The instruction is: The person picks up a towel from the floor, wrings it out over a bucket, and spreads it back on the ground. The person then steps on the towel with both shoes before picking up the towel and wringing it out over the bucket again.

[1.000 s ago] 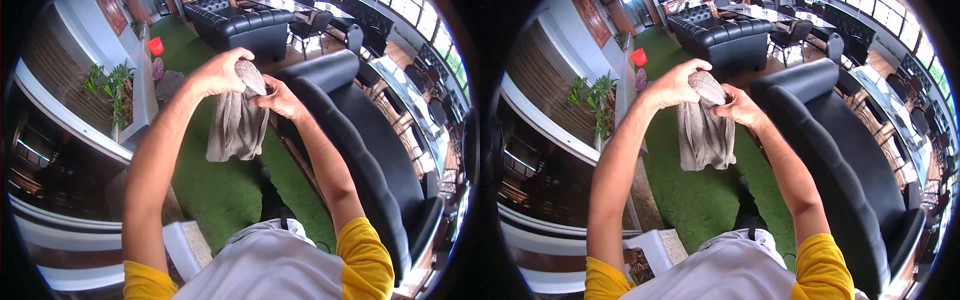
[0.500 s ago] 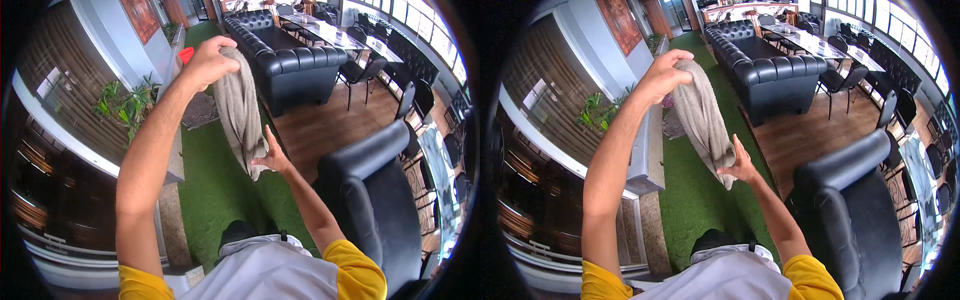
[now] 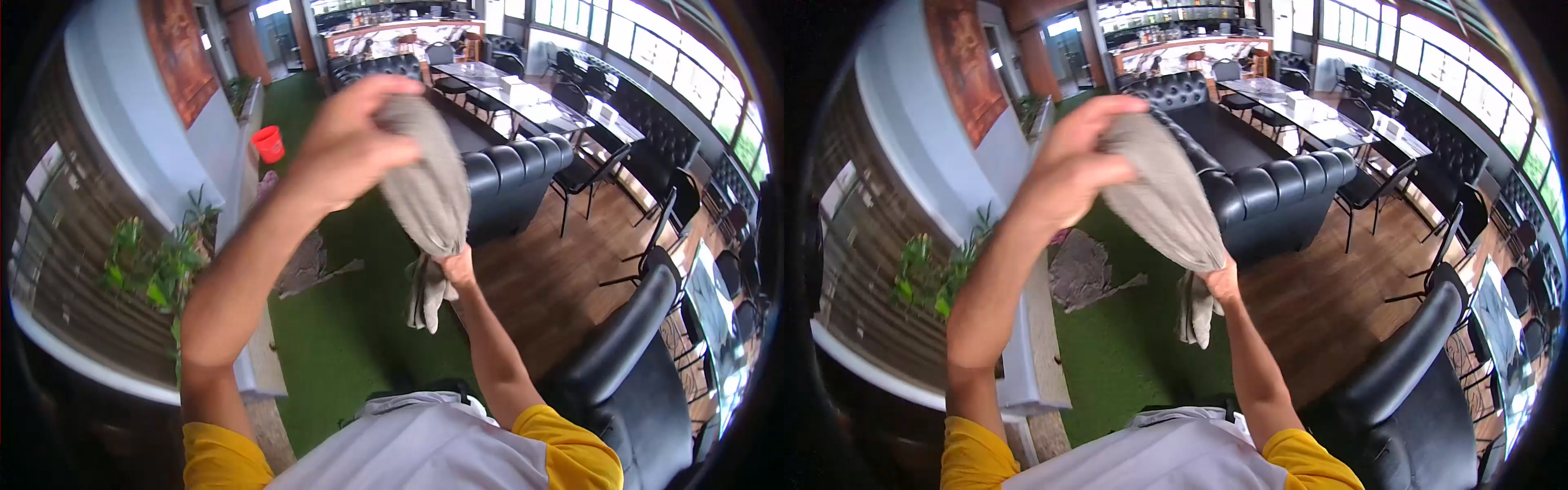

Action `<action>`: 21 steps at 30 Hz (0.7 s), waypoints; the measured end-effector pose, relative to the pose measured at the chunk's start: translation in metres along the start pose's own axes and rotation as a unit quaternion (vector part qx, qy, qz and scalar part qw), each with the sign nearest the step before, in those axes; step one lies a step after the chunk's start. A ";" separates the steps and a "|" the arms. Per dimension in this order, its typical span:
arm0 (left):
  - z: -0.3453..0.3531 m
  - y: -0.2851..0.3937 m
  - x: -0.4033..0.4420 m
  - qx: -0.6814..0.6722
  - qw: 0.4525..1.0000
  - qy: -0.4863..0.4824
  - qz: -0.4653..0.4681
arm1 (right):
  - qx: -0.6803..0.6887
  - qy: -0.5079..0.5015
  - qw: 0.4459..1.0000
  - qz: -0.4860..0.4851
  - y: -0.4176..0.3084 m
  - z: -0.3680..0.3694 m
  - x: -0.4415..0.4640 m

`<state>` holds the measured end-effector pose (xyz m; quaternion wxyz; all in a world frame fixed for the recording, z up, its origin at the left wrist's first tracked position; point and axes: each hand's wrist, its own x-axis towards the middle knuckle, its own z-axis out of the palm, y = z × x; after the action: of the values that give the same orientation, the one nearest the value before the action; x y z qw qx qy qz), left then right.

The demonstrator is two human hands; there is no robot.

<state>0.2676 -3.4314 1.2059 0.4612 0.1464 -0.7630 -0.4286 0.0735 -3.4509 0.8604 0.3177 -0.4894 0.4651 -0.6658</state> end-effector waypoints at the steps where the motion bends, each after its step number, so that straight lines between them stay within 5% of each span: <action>1: -0.030 -0.016 0.007 -0.029 0.999 0.031 -0.012 | -0.018 0.003 1.000 0.015 -0.007 0.000 0.031; 6: -0.202 -0.171 -0.013 -0.190 0.957 0.191 -0.106 | 0.001 -0.042 0.999 -0.006 -0.030 0.004 0.187; 7: -0.233 -0.222 -0.032 -0.056 0.971 0.204 -0.108 | -0.005 -0.051 0.999 0.007 -0.034 0.015 0.218; 9: -0.266 -0.317 -0.052 -0.116 0.947 0.252 -0.160 | -0.047 -0.075 0.996 0.031 -0.050 0.046 0.280; 10: -0.272 -0.353 -0.056 -0.306 0.887 0.278 -0.204 | -0.070 -0.093 0.993 0.033 -0.046 0.062 0.311; 12: -0.268 -0.414 -0.051 -0.427 0.832 0.268 -0.230 | -0.105 -0.140 0.984 0.039 -0.035 0.096 0.371; 14: -0.275 -0.502 -0.053 -0.380 0.871 0.203 -0.235 | -0.131 -0.197 0.970 0.046 -0.028 0.132 0.426; 16: -0.276 -0.540 -0.026 -0.432 0.821 0.233 -0.292 | -0.156 -0.273 0.948 0.040 -0.045 0.177 0.481; 19: -0.300 -0.596 0.046 -0.398 0.822 0.209 -0.350 | -0.177 -0.329 0.926 0.049 -0.046 0.244 0.571; 21: -0.317 -0.623 0.075 -0.237 0.894 0.205 -0.320 | -0.159 -0.364 0.916 0.053 -0.049 0.276 0.611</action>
<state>0.3838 -4.0099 0.8240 0.4669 0.3533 -0.4390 -0.6815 0.1413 -4.0548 1.1483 0.4175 -0.7169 0.4422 -0.3410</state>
